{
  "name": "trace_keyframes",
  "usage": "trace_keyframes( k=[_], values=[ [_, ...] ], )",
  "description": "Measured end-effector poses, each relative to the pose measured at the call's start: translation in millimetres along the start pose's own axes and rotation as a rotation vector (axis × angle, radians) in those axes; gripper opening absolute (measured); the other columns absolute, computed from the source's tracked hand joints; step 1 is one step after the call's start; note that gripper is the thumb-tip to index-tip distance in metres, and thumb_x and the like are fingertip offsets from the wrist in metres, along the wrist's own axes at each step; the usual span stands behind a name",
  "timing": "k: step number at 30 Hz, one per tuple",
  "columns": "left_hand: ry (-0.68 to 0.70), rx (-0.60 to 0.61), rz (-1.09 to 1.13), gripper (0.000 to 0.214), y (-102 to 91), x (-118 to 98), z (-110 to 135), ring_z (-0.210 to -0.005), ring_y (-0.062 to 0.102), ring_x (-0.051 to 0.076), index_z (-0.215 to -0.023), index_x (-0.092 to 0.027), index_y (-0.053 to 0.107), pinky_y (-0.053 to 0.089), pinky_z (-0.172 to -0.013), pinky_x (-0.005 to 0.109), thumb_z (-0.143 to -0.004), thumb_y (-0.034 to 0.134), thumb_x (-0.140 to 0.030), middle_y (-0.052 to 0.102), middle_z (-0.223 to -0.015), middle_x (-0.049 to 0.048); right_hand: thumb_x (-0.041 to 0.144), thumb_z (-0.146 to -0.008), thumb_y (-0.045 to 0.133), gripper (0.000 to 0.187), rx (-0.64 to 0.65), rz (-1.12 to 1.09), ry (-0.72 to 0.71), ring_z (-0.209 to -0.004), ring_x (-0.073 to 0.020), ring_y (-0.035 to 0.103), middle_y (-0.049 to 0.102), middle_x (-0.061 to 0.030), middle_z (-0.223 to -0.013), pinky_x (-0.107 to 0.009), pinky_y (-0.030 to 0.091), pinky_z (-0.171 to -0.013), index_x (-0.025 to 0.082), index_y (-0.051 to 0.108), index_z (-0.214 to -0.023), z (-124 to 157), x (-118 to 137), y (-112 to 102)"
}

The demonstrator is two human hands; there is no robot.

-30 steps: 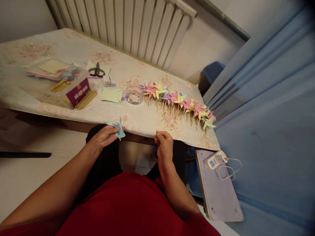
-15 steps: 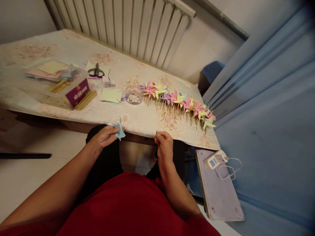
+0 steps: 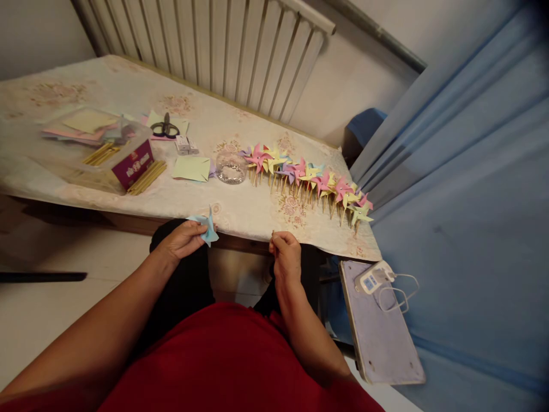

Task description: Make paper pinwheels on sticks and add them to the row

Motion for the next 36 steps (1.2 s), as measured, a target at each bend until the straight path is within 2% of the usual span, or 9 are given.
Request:
trace_keyframes(
  k=[9, 17, 27, 36],
  values=[
    [0.003, 0.013, 0.038, 0.025, 2.1, 0.7, 0.3, -0.066, 0.07, 0.018, -0.08, -0.009, 0.076, 0.058, -0.069, 0.027, -0.059, 0.088, -0.015, 0.075, -0.075, 0.0103, 0.031, -0.057, 0.073, 0.018, -0.007, -0.047, 0.061, -0.047, -0.0085, 0.045, 0.055, 0.0053, -0.049, -0.023, 0.032, -0.049, 0.018, 0.063, -0.065, -6.5, -7.1, -9.5],
    [0.008, 0.007, 0.043, 0.026, -6.2, 2.7, -1.7, -0.071, 0.072, 0.019, -0.083, -0.008, 0.078, 0.058, -0.071, 0.025, -0.06, 0.088, -0.015, 0.076, -0.078, 0.0122, 0.026, -0.056, 0.072, 0.017, -0.013, -0.067, 0.075, -0.047, -0.0088, 0.047, 0.057, 0.005, -0.05, -0.022, 0.033, -0.049, 0.018, 0.064, -0.068, -9.1, -12.3, -14.0],
    [-0.007, -0.033, 0.108, 0.028, -5.2, 3.0, -0.8, -0.073, 0.072, 0.019, -0.082, -0.01, 0.077, 0.06, -0.073, 0.026, -0.057, 0.089, -0.01, 0.077, -0.081, 0.0105, 0.029, -0.054, 0.074, 0.021, -0.042, -0.06, 0.107, -0.046, -0.0088, 0.047, 0.056, 0.0043, -0.05, -0.022, 0.032, -0.047, 0.017, 0.062, -0.067, -12.6, -20.4, -17.7],
    [-0.025, -0.026, 0.081, 0.02, -1.5, 1.1, 0.6, -0.071, 0.072, 0.019, -0.08, -0.007, 0.076, 0.06, -0.071, 0.026, -0.062, 0.085, -0.008, 0.076, -0.081, 0.0127, 0.029, -0.054, 0.073, 0.02, -0.032, -0.056, 0.123, -0.046, -0.0085, 0.046, 0.056, 0.0039, -0.051, -0.022, 0.032, -0.047, 0.017, 0.062, -0.066, -13.2, -25.0, -18.6]
  ],
)
Point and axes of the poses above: each hand's wrist, its own z-axis away from the middle knuckle, its own y-axis out of the palm, x = y × z, the point moved 3 cm from there along -z, towards the middle knuckle
